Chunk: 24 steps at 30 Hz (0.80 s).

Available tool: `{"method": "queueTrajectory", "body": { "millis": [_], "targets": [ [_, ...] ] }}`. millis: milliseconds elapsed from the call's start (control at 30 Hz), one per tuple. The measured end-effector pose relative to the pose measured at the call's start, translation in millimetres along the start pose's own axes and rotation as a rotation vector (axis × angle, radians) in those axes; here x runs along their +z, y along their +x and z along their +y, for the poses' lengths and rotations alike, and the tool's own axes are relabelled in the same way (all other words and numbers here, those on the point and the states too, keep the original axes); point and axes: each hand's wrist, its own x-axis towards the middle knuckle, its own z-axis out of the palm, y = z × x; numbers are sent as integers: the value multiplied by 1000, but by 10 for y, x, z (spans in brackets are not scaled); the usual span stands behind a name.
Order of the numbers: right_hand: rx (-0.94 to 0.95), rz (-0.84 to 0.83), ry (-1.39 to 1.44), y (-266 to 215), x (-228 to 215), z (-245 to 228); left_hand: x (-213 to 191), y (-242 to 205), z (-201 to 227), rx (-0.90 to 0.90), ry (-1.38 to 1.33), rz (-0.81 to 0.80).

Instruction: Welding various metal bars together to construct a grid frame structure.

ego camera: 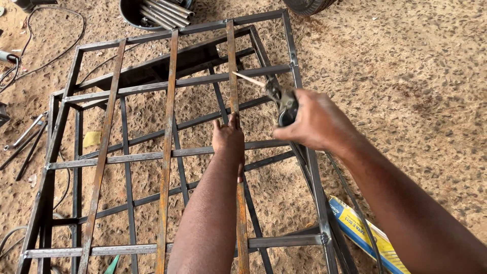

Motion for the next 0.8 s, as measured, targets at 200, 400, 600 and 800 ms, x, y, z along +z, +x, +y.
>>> {"method": "queueTrajectory", "body": {
  "millis": [200,400,600,800],
  "targets": [
    [-116,59,3,97,109,205,176,214,12,-9,-16,5],
    [14,70,-19,-13,44,247,-72,-95,13,-11,14,-18],
    [-97,93,148,-71,29,216,-93,-98,21,-15,24,-15],
    [-405,355,-178,278,292,742,-19,4,22,-26,27,-4]
  ]
}}
